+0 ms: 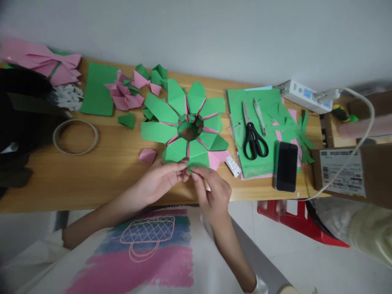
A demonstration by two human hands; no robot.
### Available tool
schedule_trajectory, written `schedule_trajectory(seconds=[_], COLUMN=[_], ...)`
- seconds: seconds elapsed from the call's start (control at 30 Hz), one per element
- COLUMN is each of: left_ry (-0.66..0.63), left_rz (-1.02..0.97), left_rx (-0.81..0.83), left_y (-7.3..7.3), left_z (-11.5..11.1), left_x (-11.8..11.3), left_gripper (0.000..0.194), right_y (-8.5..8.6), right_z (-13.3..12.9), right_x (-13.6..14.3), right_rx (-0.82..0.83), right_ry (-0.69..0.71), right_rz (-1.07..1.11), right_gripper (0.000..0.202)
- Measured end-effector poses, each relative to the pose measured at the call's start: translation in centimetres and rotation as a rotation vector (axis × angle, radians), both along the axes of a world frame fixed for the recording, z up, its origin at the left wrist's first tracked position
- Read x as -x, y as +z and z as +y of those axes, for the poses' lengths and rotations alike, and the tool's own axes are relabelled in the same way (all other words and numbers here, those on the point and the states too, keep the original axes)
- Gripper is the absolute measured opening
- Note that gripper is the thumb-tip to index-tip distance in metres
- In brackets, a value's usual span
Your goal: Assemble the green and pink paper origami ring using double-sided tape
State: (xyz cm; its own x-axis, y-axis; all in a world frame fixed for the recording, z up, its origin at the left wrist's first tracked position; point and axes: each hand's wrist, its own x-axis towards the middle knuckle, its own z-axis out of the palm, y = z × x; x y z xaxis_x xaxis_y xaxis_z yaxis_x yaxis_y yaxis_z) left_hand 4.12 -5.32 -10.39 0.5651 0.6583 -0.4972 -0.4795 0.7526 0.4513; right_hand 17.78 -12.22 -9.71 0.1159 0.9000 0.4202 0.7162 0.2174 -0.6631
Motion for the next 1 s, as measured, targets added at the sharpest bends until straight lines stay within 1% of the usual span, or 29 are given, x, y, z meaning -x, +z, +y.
schedule_trajectory(seconds=[0.1, 0.2, 0.27, 0.4, 0.5, 0.6, 0.67, 0.73, 0.8, 0.9, 1.0], left_ry=[-0.018, -0.052, -0.055, -0.001, 0.021, 0.047, 0.062, 0.058, 0.046, 0.059, 0.069], left_rz=[-0.02, -0.017, -0.008, 0.021, 0.061, 0.08, 0.093, 0.113, 0.129, 0.121, 0.113], left_rx=[0.006, -0.04, -0.078, -0.145, -0.153, -0.127, -0.116, -0.128, -0.148, -0.179, -0.21], left_y=[0.0, 0.0, 0.0, 0.0, 0.0, 0.0, 0.1, 0.0, 0.0, -0.2, -0.4], left_z=[-0.1, -0.3, -0.4, -0.4, -0.3, -0.3, -0.3, -0.3, -0.4, -0.6, -0.7], left_x=[0.0, 0.0, -0.1, -0.3, -0.6, -0.8, -0.9, -0.9, -0.9, -0.9, -0.9], left_gripper=[0.01, 0.013, 0.017, 0.025, 0.028, 0.031, 0.03, 0.028, 0.026, 0.024, 0.024], right_y=[-0.1, 0.1, 0.3, 0.5, 0.3, 0.0, -0.3, -0.5, -0.6, -0.5, -0.1], right_z=[0.0, 0.1, 0.2, 0.2, 0.3, 0.1, -0.3, -0.7, -1.1, -1.0, -0.4], right_x=[0.7, 1.3, 1.6, 1.8, 1.9, 2.0, 2.0, 1.9, 1.8, 1.8, 2.1], right_rx=[0.011, 0.042, 0.073, 0.086, 0.077, 0.075, 0.046, 0.006, 0.021, 0.123, 0.147], right_ry=[-0.075, -0.131, -0.143, -0.154, -0.179, -0.233, -0.286, -0.329, -0.332, -0.293, -0.301], right_rz=[0.057, 0.131, 0.18, 0.228, 0.23, 0.246, 0.294, 0.336, 0.346, 0.461, 0.638], right_gripper=[0.013, 0.01, 0.009, 0.009, 0.012, 0.02, 0.024, 0.017, 0.005, 0.004, 0.009])
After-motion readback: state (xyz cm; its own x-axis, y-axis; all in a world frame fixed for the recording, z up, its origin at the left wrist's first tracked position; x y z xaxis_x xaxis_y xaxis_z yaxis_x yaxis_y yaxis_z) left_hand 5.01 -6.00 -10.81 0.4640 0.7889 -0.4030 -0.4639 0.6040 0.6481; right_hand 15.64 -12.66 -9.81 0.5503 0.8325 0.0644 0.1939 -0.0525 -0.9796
